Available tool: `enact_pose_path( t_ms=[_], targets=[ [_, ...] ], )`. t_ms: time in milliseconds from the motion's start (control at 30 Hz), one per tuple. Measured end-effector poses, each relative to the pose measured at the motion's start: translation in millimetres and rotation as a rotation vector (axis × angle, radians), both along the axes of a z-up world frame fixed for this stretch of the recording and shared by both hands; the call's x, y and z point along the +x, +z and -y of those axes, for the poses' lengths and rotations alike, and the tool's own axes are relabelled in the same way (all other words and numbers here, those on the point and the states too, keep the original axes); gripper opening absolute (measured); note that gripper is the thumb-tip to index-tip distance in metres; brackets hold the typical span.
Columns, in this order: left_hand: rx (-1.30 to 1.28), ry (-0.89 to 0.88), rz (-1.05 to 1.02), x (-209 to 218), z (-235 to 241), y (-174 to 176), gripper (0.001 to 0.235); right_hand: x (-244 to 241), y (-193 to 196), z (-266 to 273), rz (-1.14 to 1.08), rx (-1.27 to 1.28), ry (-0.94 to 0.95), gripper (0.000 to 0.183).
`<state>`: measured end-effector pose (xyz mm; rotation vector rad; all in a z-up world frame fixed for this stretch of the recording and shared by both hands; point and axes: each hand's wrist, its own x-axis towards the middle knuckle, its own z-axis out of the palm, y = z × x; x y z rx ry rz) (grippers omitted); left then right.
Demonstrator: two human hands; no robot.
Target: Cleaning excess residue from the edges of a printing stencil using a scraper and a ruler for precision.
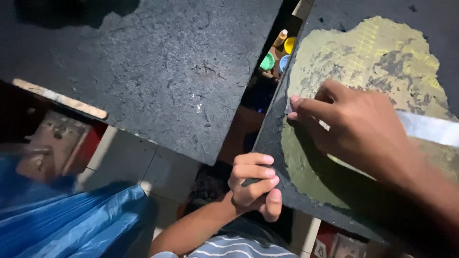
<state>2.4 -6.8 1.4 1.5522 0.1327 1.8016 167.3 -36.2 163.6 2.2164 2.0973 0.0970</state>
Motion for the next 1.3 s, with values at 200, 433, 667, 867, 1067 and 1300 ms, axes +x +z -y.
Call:
enact_pose_path(
  t_ms=[200,433,667,867,1067,1300],
  targets=[
    [-0.086,0.019,0.023,4.3,5.4,0.2,0.011,-8.7,-9.2,4.9,-0.169,0.140,-0.041,0.019],
    [0.195,-0.022,-0.083,-6.5,-18.8,-17.5,0.024,1.7,18.6,-14.1,-0.720,-0.010,-0.359,0.022],
    [0.173,-0.007,-0.068,-5.4,-19.1,-15.8,0.023,12.3,11.7,-7.3,-0.189,0.044,-0.033,0.025],
    [0.114,-0.060,-0.065,-4.5,-6.5,-12.1,0.021,0.7,1.3,-3.6,-0.005,0.059,0.006,0.018],
    [-0.237,-0.098,0.076,3.0,12.9,10.5,0.027,-7.0,-10.8,2.2,-0.057,0.070,-0.072,0.018],
    [-0.149,-0.043,0.175,10.3,6.0,8.7,0.041,-12.8,-11.1,-2.7,-0.282,0.183,-0.183,0.015]
  ],
)
